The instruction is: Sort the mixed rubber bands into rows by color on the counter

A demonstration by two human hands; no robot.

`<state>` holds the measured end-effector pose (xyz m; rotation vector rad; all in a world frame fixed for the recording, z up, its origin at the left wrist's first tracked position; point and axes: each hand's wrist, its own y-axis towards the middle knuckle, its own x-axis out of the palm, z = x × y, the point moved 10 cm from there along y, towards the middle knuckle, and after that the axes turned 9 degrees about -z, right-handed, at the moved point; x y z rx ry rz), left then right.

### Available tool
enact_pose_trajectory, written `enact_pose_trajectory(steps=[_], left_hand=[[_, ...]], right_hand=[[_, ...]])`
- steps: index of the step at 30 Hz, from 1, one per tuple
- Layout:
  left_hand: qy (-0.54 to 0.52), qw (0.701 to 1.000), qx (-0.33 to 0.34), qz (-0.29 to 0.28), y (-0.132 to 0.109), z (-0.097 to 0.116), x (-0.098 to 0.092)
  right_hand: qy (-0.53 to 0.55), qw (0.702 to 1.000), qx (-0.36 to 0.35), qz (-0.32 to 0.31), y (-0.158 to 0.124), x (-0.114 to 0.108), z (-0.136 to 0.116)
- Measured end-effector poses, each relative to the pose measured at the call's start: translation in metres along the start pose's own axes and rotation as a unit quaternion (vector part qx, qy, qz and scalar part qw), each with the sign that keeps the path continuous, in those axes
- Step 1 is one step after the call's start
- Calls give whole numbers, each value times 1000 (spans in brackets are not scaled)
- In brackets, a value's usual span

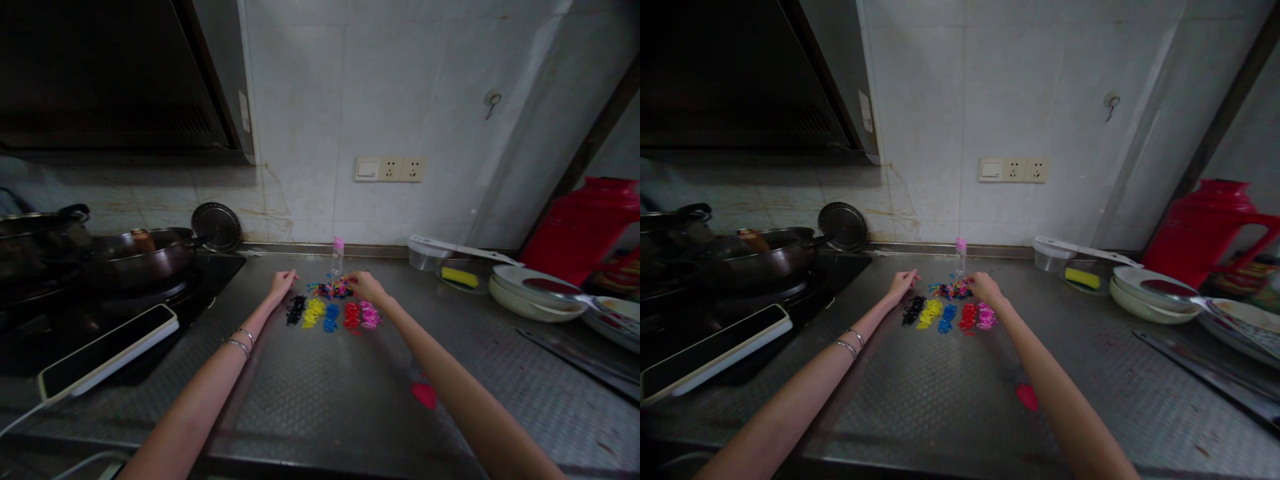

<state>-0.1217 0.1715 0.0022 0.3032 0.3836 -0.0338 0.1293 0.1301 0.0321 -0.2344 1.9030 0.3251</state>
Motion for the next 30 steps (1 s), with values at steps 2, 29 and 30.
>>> enact_pose_trajectory(steps=[2,29,30], left_hand=[[6,1000,-5,0,0,0,0],[14,1000,-7,-5,-1,1,0],[13,1000,-5,-6,-1,1,0]], right_hand=[[-22,999,-3,-27,6,5,1],[-44,992,-103,-63,-22,7,-52],[-49,989,-126,-67,-28,9,-62]])
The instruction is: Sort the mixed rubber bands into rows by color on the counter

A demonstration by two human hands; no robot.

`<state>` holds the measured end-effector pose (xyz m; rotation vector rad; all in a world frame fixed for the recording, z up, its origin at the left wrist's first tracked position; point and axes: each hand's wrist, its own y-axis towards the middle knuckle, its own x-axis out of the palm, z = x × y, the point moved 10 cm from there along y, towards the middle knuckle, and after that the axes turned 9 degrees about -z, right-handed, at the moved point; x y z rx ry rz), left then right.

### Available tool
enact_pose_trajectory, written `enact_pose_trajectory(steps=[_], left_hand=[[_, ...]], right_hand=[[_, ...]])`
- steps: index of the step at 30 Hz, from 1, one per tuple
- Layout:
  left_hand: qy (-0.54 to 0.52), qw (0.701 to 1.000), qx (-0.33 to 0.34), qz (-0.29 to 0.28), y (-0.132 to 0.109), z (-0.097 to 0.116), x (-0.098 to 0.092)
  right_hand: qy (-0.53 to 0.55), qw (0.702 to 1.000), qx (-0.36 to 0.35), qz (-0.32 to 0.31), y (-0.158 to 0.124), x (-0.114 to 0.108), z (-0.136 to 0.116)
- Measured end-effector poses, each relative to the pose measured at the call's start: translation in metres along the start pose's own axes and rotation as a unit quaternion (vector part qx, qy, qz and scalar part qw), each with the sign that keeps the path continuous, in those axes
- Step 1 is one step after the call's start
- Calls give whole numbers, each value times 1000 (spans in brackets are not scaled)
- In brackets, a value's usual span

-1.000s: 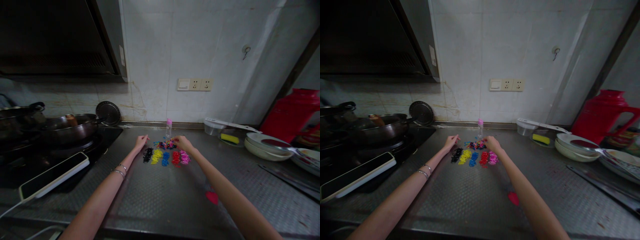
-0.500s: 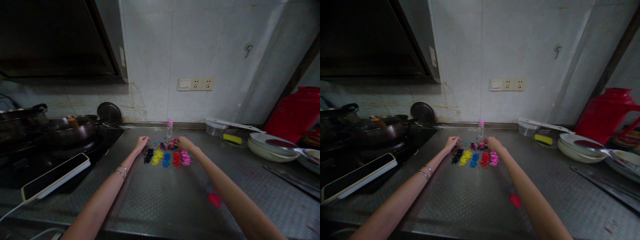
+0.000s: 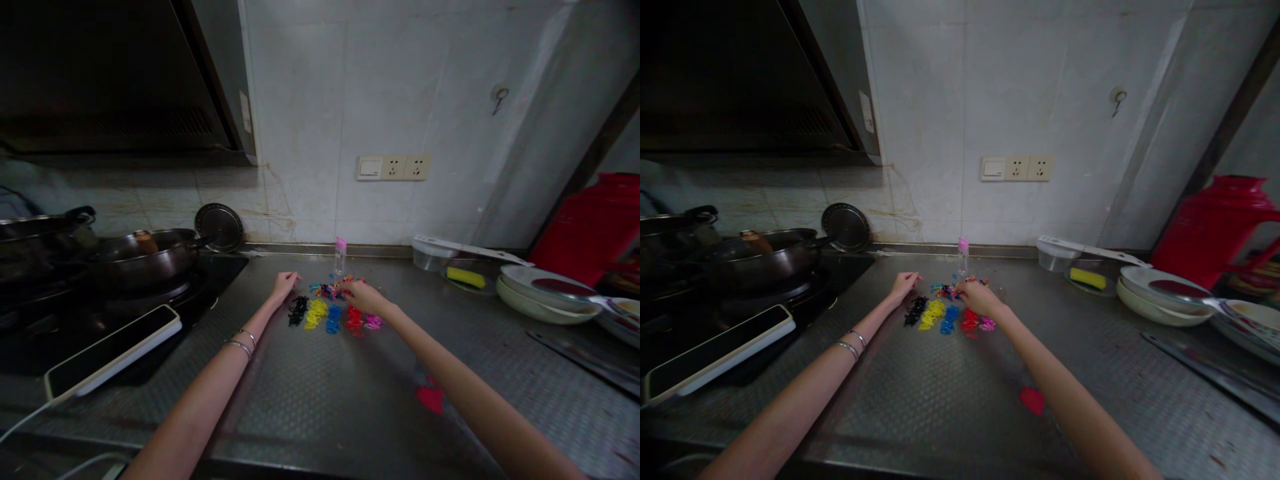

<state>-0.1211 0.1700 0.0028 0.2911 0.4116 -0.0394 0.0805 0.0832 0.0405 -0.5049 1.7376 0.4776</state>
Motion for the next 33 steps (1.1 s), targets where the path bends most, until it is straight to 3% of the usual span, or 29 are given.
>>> enact_pose_trajectory(steps=[3,17,25,33], left_hand=[[-2,1000,4,0,0,1,0],[-12,1000,-3,-1,0,0,1],[-9,1000,-4,2,0,0,1],[-7,1000,0,4,1,-1,0]], right_hand=[[-25,999,-36,-11,-6,6,-20],[-41,991,-123,37,-3,6,-48],[-67,992,-105,-19,10,14,-57],[-105,990,-95,-22,13,12,-64]])
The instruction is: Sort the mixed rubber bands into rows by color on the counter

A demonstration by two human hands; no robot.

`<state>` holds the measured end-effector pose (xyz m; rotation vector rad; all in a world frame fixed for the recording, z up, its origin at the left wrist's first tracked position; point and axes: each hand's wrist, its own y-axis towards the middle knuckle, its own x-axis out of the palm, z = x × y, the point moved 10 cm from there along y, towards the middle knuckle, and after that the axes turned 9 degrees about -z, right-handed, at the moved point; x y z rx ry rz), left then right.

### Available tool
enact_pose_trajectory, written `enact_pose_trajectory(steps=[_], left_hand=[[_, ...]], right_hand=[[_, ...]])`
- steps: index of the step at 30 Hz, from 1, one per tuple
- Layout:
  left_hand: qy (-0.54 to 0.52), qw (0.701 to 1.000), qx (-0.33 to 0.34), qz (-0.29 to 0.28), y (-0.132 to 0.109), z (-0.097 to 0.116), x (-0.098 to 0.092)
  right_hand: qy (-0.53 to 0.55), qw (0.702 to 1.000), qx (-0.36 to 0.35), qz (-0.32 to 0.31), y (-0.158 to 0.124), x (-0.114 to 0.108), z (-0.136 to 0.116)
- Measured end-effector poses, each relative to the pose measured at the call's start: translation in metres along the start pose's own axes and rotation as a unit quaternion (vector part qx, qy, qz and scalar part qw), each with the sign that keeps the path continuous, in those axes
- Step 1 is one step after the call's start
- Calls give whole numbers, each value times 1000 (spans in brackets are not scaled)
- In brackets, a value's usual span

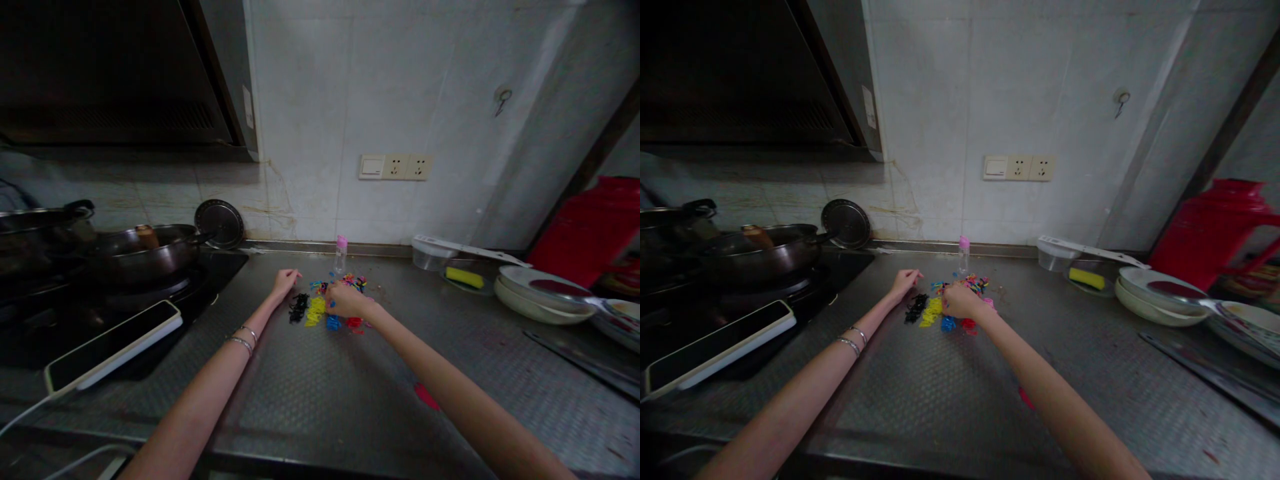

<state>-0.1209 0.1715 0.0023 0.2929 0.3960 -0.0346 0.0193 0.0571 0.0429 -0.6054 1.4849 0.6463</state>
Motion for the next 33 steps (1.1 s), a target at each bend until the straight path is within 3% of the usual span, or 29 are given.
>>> enact_pose_trajectory(steps=[13,19,23,26,33], left_hand=[[0,1000,3,-7,1,-1,1],[11,1000,-3,-5,-2,3,0],[11,1000,-1,-5,-3,5,0],[11,1000,0,-5,-3,4,0],[19,1000,4,-15,-1,5,2]], right_hand=[[69,997,14,-13,2,-8,12],[88,994,69,-2,6,-6,17],[101,994,49,18,6,-3,13],[125,990,51,44,-5,-9,22],[166,974,125,89,-49,-13,62]])
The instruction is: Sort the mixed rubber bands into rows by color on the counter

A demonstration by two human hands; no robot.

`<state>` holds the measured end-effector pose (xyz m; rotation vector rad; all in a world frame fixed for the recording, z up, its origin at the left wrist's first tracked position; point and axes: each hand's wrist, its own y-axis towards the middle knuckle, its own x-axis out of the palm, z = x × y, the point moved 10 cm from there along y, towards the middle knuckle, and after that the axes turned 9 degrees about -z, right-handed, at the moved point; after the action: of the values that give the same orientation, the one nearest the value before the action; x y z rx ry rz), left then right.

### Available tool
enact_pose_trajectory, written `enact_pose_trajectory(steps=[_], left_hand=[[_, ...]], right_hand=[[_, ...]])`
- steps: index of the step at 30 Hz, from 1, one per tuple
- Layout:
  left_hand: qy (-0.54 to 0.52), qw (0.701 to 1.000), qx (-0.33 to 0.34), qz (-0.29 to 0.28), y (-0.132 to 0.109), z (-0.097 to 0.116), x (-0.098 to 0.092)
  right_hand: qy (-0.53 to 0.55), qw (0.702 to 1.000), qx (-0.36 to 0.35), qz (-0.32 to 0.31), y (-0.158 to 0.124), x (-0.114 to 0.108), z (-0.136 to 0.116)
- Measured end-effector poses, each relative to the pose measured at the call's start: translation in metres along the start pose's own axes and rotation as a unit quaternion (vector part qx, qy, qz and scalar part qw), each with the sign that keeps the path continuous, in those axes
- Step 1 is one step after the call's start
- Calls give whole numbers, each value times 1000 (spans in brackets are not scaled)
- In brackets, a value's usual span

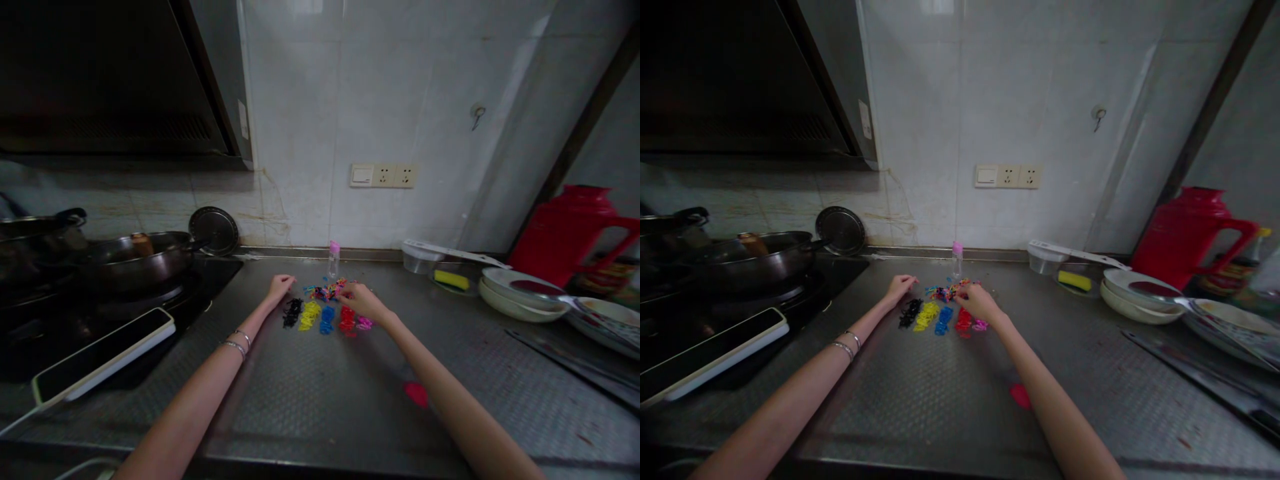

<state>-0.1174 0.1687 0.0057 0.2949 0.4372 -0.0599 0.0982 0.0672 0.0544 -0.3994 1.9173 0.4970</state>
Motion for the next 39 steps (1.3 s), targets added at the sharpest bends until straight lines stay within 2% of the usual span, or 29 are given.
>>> enact_pose_trajectory(steps=[6,10,14,18,22,25,30,39], left_hand=[[-15,1000,-10,-16,2,-2,6],[19,999,4,-29,8,-1,11],[93,991,25,-96,10,8,28],[157,975,45,-152,3,24,48],[217,962,77,-149,-8,46,55],[269,949,62,-151,-13,54,58],[401,899,30,-171,-19,60,61],[409,891,37,-191,-22,58,65]], right_hand=[[9,996,70,45,-14,-1,41],[12,995,87,54,-18,-2,54],[4,994,91,55,-21,-6,56],[-25,993,111,41,-23,-6,55],[-47,992,110,33,-25,-6,51],[-54,992,106,35,-25,-7,49],[-52,992,112,33,-25,-8,52],[-59,990,123,26,-28,-7,56]])
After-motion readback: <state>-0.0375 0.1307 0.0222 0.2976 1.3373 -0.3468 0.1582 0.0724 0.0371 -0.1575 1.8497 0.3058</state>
